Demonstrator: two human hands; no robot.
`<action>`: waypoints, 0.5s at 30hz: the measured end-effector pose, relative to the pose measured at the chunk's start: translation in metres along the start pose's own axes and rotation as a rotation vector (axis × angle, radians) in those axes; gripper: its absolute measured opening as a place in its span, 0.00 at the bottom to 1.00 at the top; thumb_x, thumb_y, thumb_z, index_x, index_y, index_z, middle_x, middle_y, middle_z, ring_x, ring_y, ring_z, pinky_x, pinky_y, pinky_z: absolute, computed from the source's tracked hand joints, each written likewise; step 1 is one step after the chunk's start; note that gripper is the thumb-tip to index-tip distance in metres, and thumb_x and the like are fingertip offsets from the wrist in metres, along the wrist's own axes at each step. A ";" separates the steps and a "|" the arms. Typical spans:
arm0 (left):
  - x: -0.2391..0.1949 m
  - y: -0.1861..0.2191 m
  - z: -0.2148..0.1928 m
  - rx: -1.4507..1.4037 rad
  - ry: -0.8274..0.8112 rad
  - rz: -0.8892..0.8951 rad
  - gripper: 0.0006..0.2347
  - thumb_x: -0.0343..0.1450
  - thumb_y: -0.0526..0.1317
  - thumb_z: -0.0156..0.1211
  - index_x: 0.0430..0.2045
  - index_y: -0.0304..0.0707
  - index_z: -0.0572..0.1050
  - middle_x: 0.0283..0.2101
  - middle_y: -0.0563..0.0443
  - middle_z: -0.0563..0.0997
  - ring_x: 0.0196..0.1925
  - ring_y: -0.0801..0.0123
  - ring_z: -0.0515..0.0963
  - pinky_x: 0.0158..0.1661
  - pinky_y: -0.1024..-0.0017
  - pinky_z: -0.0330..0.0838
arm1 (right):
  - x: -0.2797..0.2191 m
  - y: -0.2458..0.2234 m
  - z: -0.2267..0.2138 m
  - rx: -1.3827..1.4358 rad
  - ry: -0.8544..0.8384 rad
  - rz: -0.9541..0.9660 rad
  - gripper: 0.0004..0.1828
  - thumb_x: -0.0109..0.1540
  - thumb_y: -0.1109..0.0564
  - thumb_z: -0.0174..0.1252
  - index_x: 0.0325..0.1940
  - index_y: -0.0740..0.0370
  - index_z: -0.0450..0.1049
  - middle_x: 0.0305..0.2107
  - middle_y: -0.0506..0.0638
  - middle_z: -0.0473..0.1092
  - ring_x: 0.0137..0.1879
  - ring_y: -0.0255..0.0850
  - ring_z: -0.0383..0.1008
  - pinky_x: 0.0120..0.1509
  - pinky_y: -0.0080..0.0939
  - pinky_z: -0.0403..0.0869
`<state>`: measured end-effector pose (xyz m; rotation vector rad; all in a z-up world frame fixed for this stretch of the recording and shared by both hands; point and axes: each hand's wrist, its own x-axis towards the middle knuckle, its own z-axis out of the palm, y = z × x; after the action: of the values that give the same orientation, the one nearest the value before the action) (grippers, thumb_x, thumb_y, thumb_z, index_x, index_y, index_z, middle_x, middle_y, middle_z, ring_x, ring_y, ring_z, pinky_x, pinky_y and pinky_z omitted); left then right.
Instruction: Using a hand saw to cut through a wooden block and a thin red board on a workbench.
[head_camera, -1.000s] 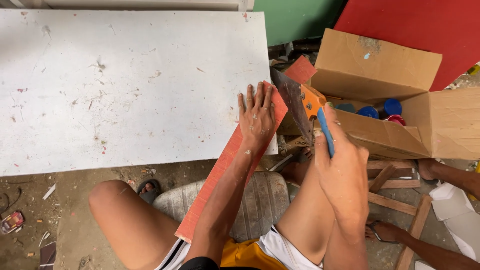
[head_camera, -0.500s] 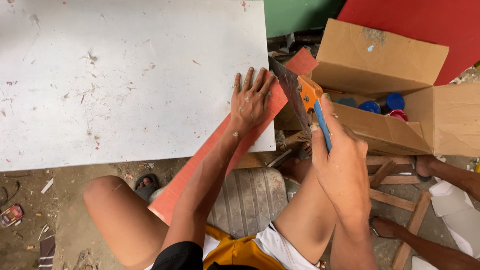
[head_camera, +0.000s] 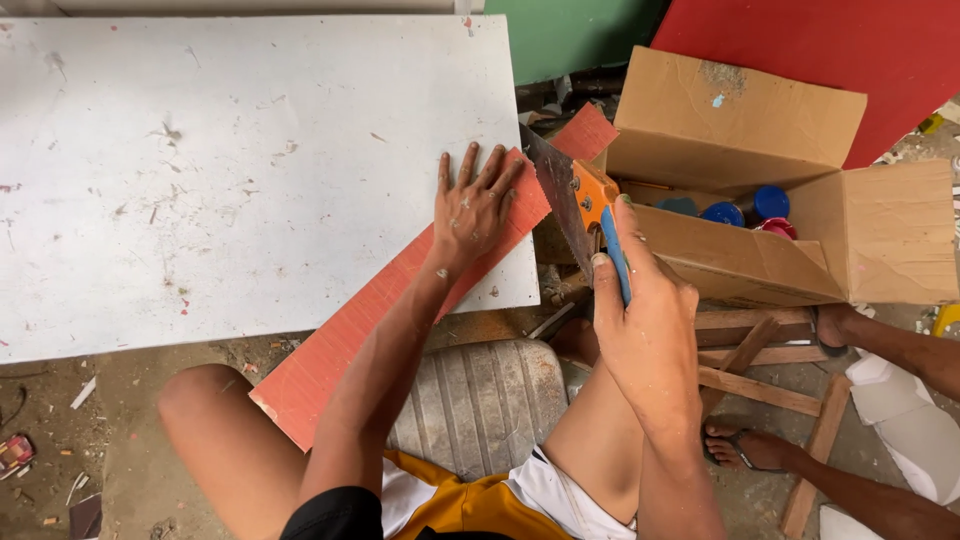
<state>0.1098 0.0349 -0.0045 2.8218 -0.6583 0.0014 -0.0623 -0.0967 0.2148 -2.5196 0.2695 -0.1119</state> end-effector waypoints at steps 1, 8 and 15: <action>0.000 0.005 0.004 0.001 0.006 0.004 0.23 0.79 0.54 0.27 0.73 0.63 0.52 0.77 0.59 0.53 0.79 0.50 0.44 0.72 0.40 0.32 | 0.000 0.000 0.000 0.000 0.007 -0.002 0.29 0.68 0.54 0.42 0.75 0.53 0.58 0.67 0.48 0.65 0.67 0.50 0.67 0.66 0.47 0.55; -0.008 0.038 0.029 -0.031 0.368 -0.197 0.26 0.77 0.57 0.36 0.69 0.50 0.63 0.73 0.44 0.62 0.76 0.40 0.54 0.71 0.35 0.41 | -0.002 -0.005 -0.001 0.016 0.023 -0.027 0.29 0.68 0.55 0.43 0.74 0.57 0.60 0.66 0.52 0.66 0.65 0.54 0.67 0.65 0.45 0.61; -0.018 0.027 0.029 -0.021 0.495 -0.178 0.21 0.80 0.52 0.38 0.68 0.53 0.67 0.72 0.51 0.66 0.76 0.44 0.58 0.70 0.32 0.45 | -0.012 -0.022 -0.004 -0.048 -0.028 0.133 0.31 0.68 0.55 0.45 0.77 0.50 0.61 0.21 0.65 0.67 0.30 0.66 0.63 0.45 0.48 0.65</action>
<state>0.0801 0.0130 -0.0279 2.6855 -0.2902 0.6313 -0.0711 -0.0785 0.2300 -2.5403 0.4316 -0.0175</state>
